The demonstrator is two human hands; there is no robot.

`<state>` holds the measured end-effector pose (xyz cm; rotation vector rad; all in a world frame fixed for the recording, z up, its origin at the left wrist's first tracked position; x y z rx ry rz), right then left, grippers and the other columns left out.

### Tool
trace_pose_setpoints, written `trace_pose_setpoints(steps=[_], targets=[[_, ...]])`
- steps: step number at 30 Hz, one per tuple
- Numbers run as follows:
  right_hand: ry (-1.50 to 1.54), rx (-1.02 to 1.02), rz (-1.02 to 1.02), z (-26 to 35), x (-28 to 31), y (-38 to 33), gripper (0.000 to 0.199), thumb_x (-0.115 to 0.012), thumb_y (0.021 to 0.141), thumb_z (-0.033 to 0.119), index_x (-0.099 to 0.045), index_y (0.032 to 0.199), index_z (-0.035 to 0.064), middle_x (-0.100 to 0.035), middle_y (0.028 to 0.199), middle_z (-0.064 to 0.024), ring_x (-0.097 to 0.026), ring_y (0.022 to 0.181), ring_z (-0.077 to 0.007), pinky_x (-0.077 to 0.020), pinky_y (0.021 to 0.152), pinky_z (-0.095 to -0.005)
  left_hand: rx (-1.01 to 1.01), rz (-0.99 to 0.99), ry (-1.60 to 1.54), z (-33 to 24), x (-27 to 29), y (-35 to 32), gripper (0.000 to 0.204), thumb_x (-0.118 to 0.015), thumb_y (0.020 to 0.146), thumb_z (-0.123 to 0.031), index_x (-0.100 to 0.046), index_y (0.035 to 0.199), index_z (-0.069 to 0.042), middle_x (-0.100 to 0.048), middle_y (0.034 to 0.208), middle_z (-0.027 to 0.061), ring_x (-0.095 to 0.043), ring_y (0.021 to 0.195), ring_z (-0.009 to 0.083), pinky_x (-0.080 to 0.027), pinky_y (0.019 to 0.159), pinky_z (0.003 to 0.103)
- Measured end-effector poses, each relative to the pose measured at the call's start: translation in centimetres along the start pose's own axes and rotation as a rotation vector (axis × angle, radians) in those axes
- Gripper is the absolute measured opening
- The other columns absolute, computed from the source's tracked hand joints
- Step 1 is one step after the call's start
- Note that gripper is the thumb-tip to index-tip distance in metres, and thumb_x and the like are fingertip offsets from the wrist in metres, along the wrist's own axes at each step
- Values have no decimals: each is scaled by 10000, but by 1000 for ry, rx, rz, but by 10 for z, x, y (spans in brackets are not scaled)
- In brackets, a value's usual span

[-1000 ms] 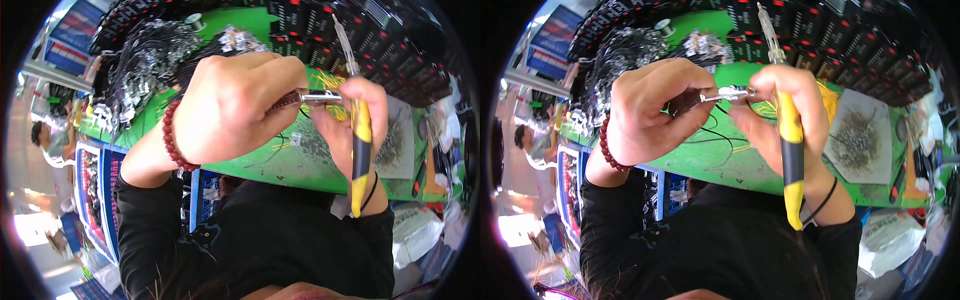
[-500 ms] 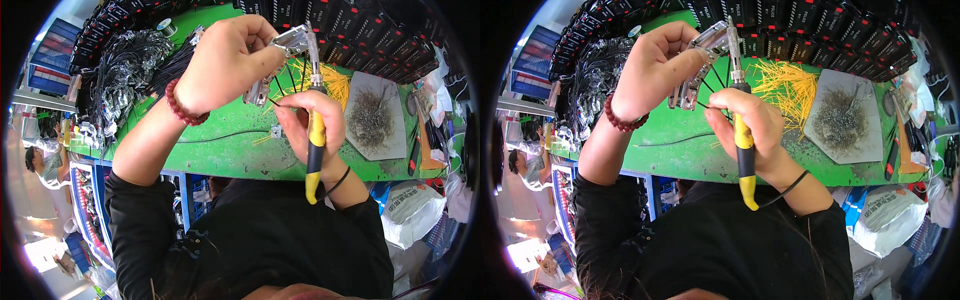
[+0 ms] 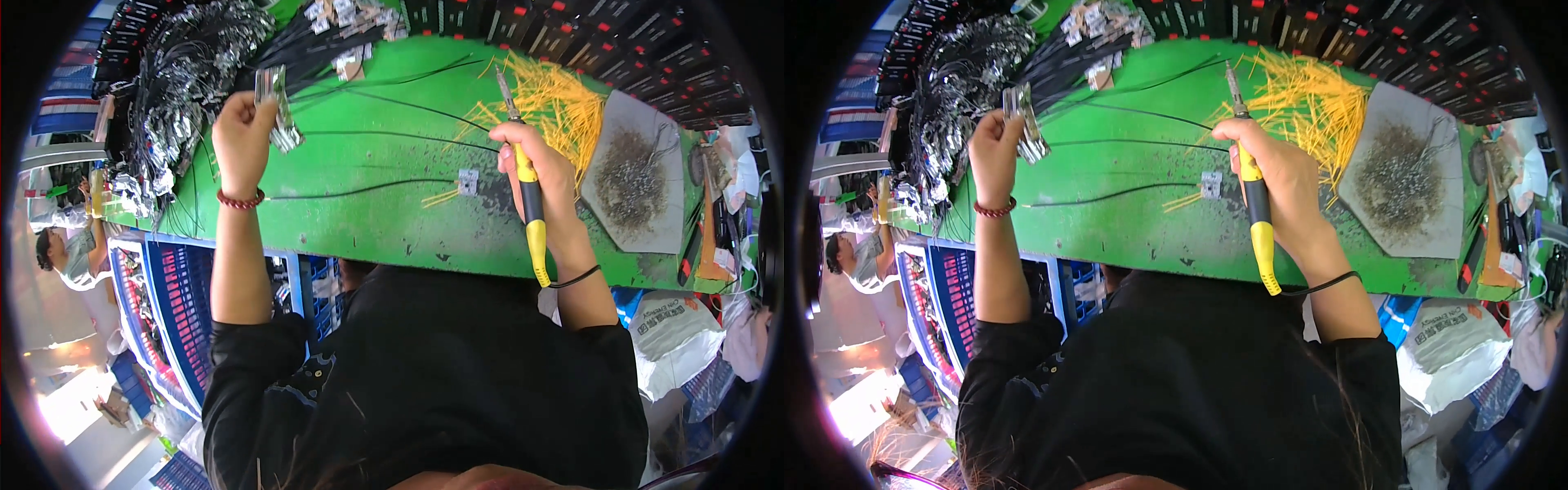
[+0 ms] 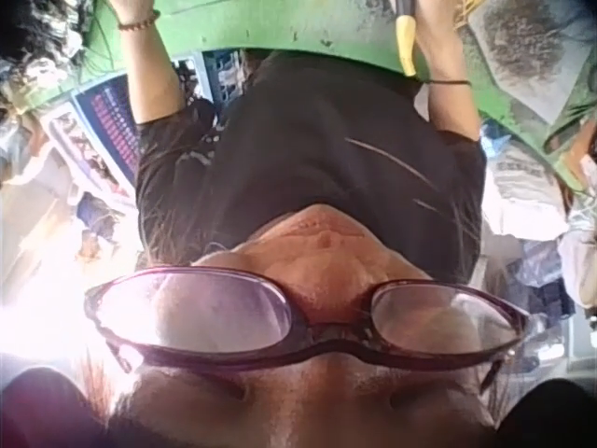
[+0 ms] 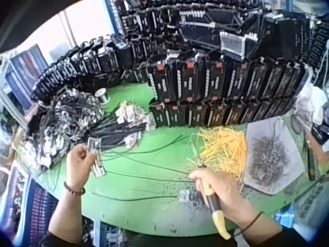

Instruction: Soldering wires onto circuit boards and assembling them into toy car chassis.

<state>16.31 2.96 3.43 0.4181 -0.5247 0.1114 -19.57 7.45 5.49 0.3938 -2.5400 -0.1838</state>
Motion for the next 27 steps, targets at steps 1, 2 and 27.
trace_pose_setpoints(steps=[1,2,27], targets=[[32,-66,30,-5,-4,-5,269,-591,810,28,-609,1053,142,-573,675,-2,-603,595,-133,-442,524,-270,1,-13,22,20,-1,-10,160,-685,867,-119,-641,904,30,-627,707,-13,-522,609,24,-397,534,177],[35,-87,43,-10,-10,-10,269,-591,810,28,-609,1053,142,-573,675,-2,-603,595,-133,-442,524,-270,90,-36,91,36,-2,-24,168,-684,858,-114,-648,923,37,-633,708,-7,-523,606,26,-400,535,182],[276,-85,-82,-31,-33,-39,339,-598,858,-98,-550,1152,63,-662,991,-109,-670,804,-152,-530,705,-279,-289,721,-30,-74,-152,-94,70,-649,844,-55,-663,905,-23,-667,846,126,-655,760,285,-513,647,339]])
Point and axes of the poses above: each hand's wrist, its own y-axis towards the middle knuckle, its own x-axis out of the back of the hand, z = x × y, the point moved 3 cm from there along y, towards the middle knuckle
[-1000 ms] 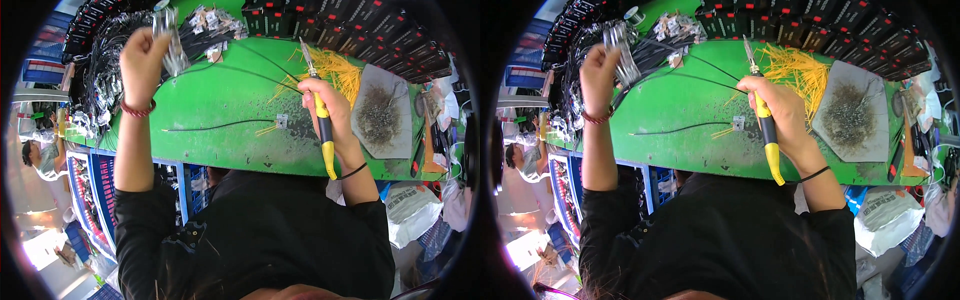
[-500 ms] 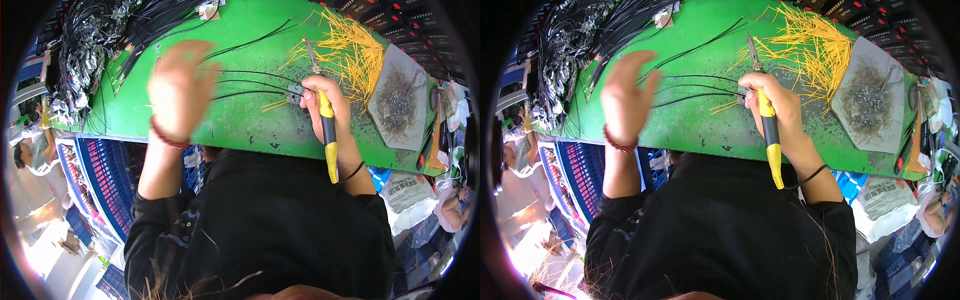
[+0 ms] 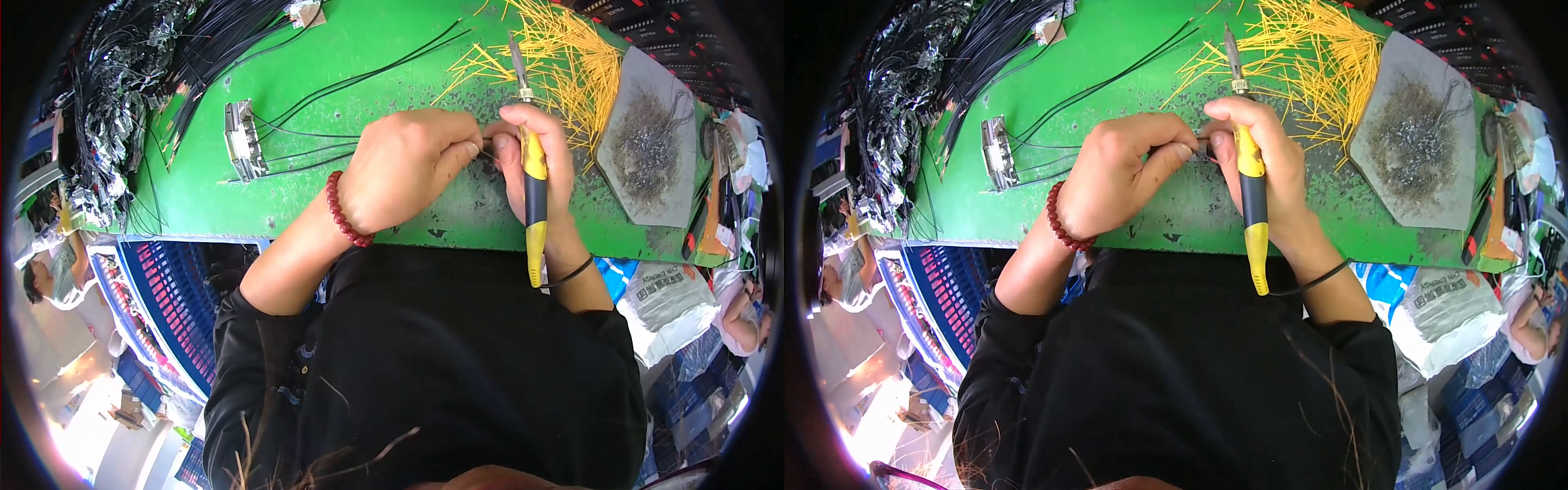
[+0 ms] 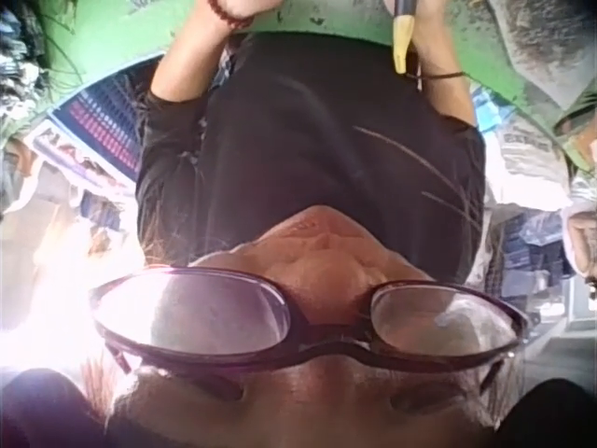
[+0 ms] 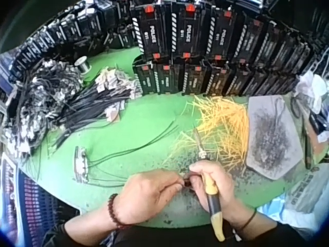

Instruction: Soldering wires onto circuit boards and assembling them into toy car chassis.

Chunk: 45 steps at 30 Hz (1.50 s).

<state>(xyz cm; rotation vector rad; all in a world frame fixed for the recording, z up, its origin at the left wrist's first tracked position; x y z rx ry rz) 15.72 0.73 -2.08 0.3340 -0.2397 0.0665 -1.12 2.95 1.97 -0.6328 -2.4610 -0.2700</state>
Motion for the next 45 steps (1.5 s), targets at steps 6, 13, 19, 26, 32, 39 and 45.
trace_pose_setpoints(steps=[6,13,19,26,32,39,45], targets=[[-60,247,-89,16,18,-6,374,-700,784,-82,-562,1118,14,-684,979,-132,-680,852,-174,-549,760,-293,-30,-168,110,1,-2,-5,70,-674,822,-66,-665,886,-38,-645,819,119,-635,742,295,-507,643,353],[-80,157,-11,15,5,-8,491,-695,791,-91,-453,1204,19,-678,890,-134,-655,801,-173,-520,768,-305,-14,-143,122,-4,-4,-8,67,-683,807,-66,-656,859,-35,-627,784,104,-618,706,286,-495,616,358],[31,86,-130,15,7,-8,452,-715,761,-93,-531,1155,30,-690,863,-101,-649,744,-123,-521,664,-249,-46,-220,78,-1,-15,-7,57,-663,794,-113,-627,808,-71,-604,762,96,-614,703,309,-498,610,406],[9,101,-90,8,2,-10,455,-706,757,-100,-540,1156,41,-677,815,-72,-635,707,-107,-515,646,-242,-40,-213,46,-4,-14,-9,66,-682,774,-79,-626,804,-60,-611,769,105,-621,722,313,-503,616,400],[-34,97,-62,10,12,-19,492,-645,823,-122,-415,1234,22,-672,914,-166,-689,851,-214,-543,736,-291,-59,-268,-24,-1,-14,-12,84,-700,767,-16,-643,826,-32,-622,781,94,-606,676,238,-485,577,322],[76,172,-139,12,6,-15,403,-687,786,-120,-513,1135,-17,-653,958,-124,-712,831,-189,-575,716,-283,-21,-257,-92,-1,-15,-11,68,-687,764,-32,-638,809,-46,-624,787,108,-621,732,295,-505,619,368],[97,134,-131,12,5,-12,394,-676,794,-115,-528,1144,-8,-649,962,-125,-709,835,-185,-574,716,-285,-52,-236,-80,-1,-18,-12,69,-688,761,-31,-638,806,-39,-625,792,109,-624,736,296,-509,627,372]])
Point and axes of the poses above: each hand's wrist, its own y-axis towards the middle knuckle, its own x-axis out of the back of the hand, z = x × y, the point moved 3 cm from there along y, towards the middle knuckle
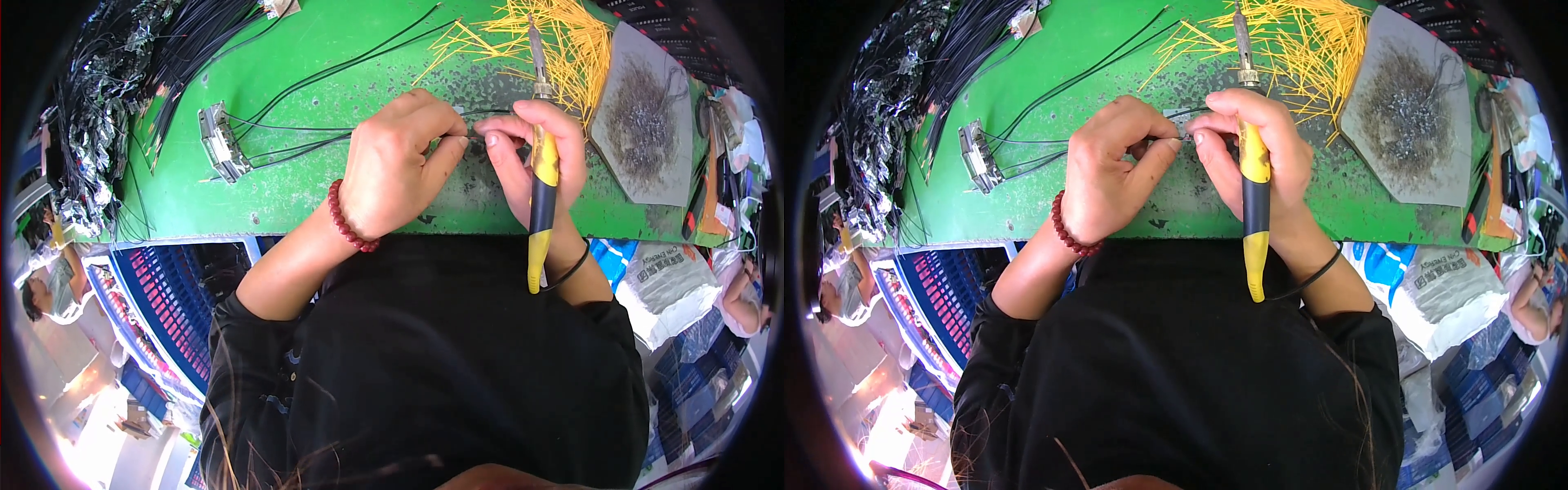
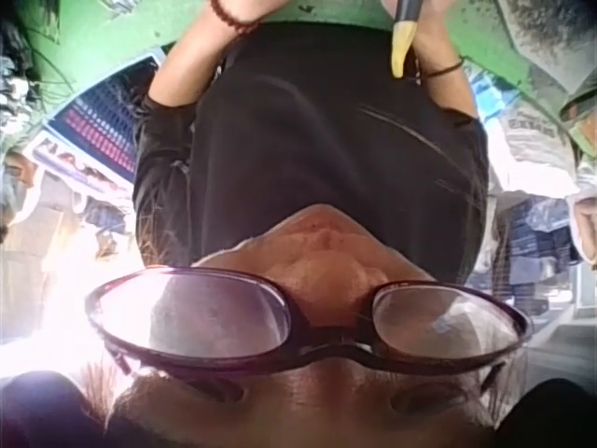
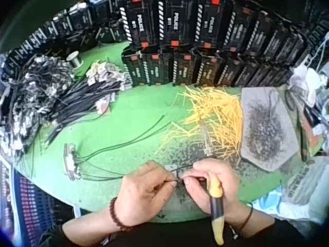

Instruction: Soldering wires onto circuit boards and assembling them into toy car chassis.

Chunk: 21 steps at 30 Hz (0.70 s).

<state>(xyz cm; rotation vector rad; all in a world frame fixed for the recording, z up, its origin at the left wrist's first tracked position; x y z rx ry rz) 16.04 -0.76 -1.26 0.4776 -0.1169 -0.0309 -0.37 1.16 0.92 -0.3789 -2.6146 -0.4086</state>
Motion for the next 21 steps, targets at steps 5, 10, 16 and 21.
trace_pose_setpoints(steps=[5,10,16,21], targets=[[5,-69,20,4,1,0,401,-682,806,-85,-529,1163,10,-662,914,-100,-693,804,-154,-548,657,-248,-20,-2,25,-1,1,-2,75,-693,754,-27,-642,807,-38,-625,780,106,-625,731,293,-511,625,369],[8,-190,123,-2,-4,1,430,-678,862,-11,-449,1224,36,-666,837,-80,-546,691,-46,-389,579,-174,-94,-25,67,-5,4,-3,83,-707,747,23,-653,800,-12,-609,748,73,-566,612,145,-464,534,245],[-1,-197,-7,-6,6,-2,366,-664,855,-14,-526,1191,32,-684,838,-78,-622,716,-83,-496,631,-207,-11,-35,-3,-1,1,-2,93,-710,739,-15,-637,794,-29,-615,768,96,-611,716,290,-502,619,363],[-29,-220,-20,9,59,-4,312,-547,964,140,-493,1234,-7,-685,808,-112,-618,690,-112,-480,617,-219,-215,-44,259,8,-8,3,110,-703,712,-16,-617,779,-31,-616,854,100,-605,807,299,-501,699,389]])
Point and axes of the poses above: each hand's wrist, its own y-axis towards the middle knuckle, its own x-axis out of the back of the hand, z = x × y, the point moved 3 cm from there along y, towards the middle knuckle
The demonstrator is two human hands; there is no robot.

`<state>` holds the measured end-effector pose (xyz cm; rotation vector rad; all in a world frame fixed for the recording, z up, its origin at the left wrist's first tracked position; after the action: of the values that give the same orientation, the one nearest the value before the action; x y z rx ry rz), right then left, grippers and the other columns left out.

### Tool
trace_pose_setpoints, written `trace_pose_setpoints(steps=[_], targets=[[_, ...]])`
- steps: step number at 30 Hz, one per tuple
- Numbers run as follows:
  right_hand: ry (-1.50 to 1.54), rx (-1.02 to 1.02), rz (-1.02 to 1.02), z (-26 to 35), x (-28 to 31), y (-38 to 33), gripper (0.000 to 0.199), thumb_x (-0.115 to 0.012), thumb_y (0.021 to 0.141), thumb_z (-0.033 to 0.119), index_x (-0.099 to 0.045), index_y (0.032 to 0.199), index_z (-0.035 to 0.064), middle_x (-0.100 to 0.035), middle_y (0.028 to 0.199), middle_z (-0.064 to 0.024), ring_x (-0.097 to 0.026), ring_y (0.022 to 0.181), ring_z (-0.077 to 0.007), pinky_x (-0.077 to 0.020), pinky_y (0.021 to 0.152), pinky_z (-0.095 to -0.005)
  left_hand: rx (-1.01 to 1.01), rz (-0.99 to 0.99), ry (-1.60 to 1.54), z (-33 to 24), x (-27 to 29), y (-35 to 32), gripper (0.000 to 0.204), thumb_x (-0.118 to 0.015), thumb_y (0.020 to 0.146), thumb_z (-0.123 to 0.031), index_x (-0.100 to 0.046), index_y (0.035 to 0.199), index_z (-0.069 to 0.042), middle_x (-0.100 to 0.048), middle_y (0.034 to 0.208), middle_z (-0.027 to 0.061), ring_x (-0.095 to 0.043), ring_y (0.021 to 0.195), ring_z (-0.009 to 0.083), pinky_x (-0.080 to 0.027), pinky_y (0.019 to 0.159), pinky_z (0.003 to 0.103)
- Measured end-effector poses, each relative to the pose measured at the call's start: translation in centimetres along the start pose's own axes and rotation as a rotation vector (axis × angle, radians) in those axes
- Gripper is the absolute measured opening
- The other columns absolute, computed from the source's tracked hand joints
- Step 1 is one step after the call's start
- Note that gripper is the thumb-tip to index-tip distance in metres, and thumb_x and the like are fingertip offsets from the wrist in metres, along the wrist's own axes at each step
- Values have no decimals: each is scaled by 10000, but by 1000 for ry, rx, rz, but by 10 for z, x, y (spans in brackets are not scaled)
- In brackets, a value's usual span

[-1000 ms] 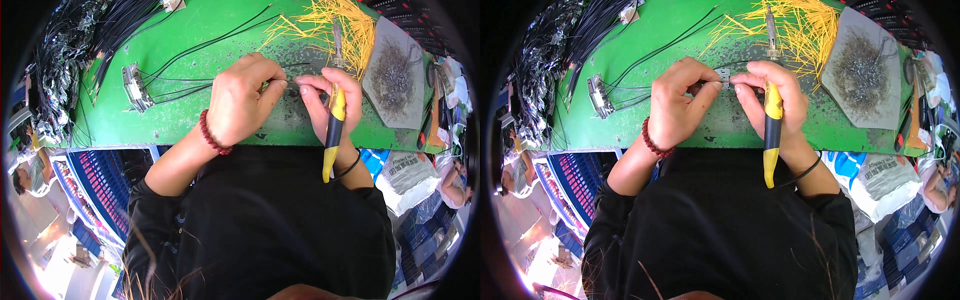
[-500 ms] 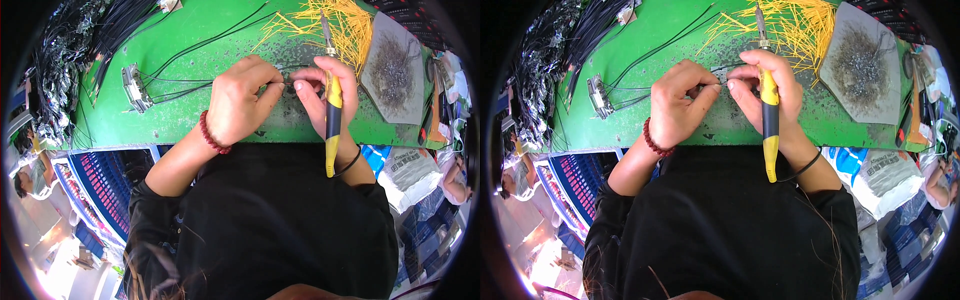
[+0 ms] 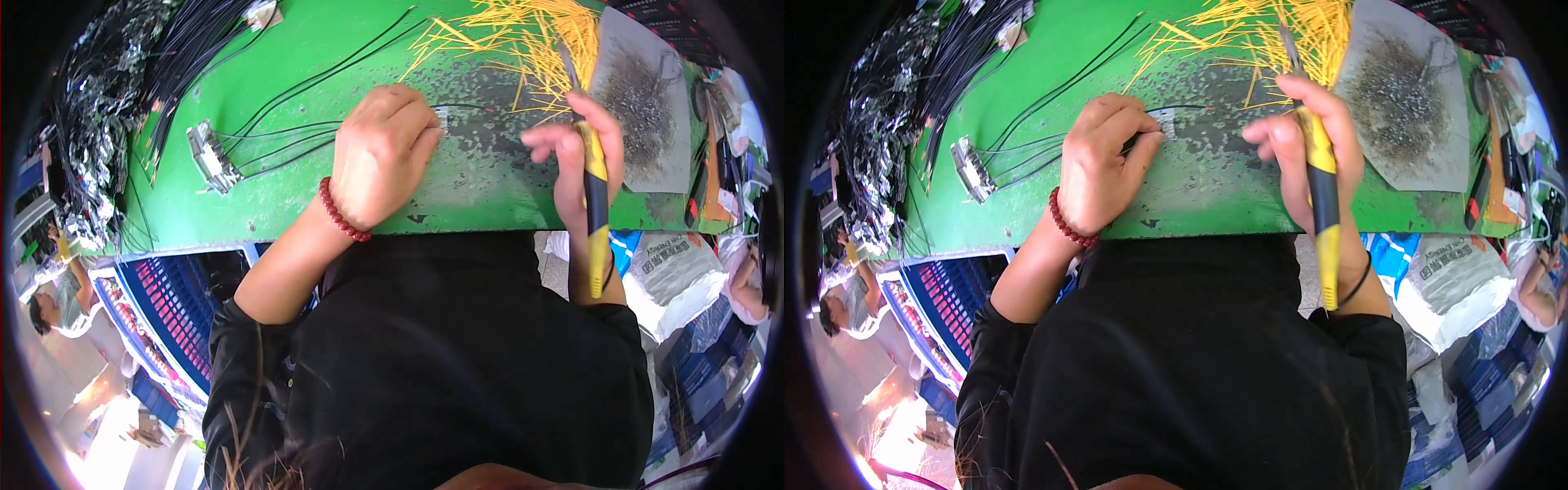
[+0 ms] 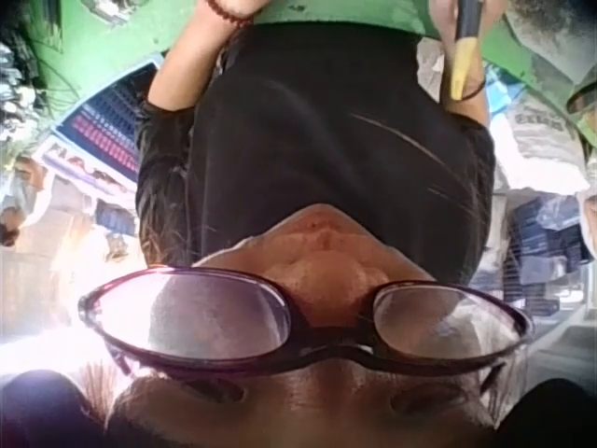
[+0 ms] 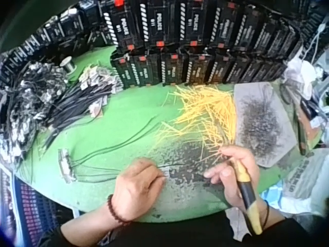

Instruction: Soldering wires onto circuit boards and assembling them into toy car chassis.

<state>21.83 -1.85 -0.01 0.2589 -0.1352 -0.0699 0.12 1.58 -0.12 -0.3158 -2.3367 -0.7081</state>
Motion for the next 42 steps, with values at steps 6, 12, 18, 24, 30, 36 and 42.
trace_pose_setpoints(steps=[6,12,18,24,30,36,42], targets=[[-247,7,-217,-6,79,-32,675,-484,954,543,-549,1252,-60,-626,752,-100,-504,597,-90,-370,544,-206,-4,68,76,3,-10,1,117,-693,715,33,-620,793,-13,-624,871,128,-614,830,313,-513,742,394],[-142,38,-672,-19,157,-30,208,-588,851,76,-630,1026,-30,-610,835,-44,-536,635,-73,-413,591,-190,26,51,77,-2,-11,4,126,-695,703,65,-619,775,-5,-633,857,125,-617,792,288,-514,700,369],[-308,6,-707,-37,188,-11,112,-628,791,-8,-598,899,-5,-595,717,-13,-536,615,-57,-418,579,-191,118,75,45,-3,-11,7,109,-687,723,68,-618,784,9,-641,868,145,-623,787,284,-515,697,348],[-418,3,-635,-43,192,-6,81,-604,823,-6,-591,903,-3,-603,735,-37,-557,627,-76,-414,565,-186,148,90,31,-1,-10,6,95,-679,737,63,-614,792,20,-645,884,158,-623,778,285,-515,706,342],[-295,-6,-691,-49,191,-7,115,-649,793,7,-613,901,-11,-623,738,-34,-584,639,-87,-457,605,-204,156,94,56,2,-8,5,90,-664,739,66,-603,788,23,-645,875,162,-625,779,289,-514,705,342],[-373,132,-727,-55,202,-11,88,-628,816,14,-609,894,-21,-598,789,-56,-553,628,-91,-449,589,-215,124,94,26,6,-6,3,68,-652,768,39,-604,808,13,-643,870,142,-632,794,271,-507,721,326],[-3,90,-468,-19,127,-21,157,-621,816,91,-568,895,-34,-549,779,-95,-526,584,-131,-436,541,-215,59,26,-69,9,-12,6,88,-656,733,1,-572,751,-19,-610,780,124,-601,756,317,-497,683,396]])
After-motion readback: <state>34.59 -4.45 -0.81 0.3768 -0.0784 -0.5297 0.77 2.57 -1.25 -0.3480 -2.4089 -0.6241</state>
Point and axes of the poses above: each hand's wrist, its own y-axis towards the middle knuckle, its own x-axis out of the back of the hand, z = x × y, the point moved 3 cm from there along y, towards the middle knuckle
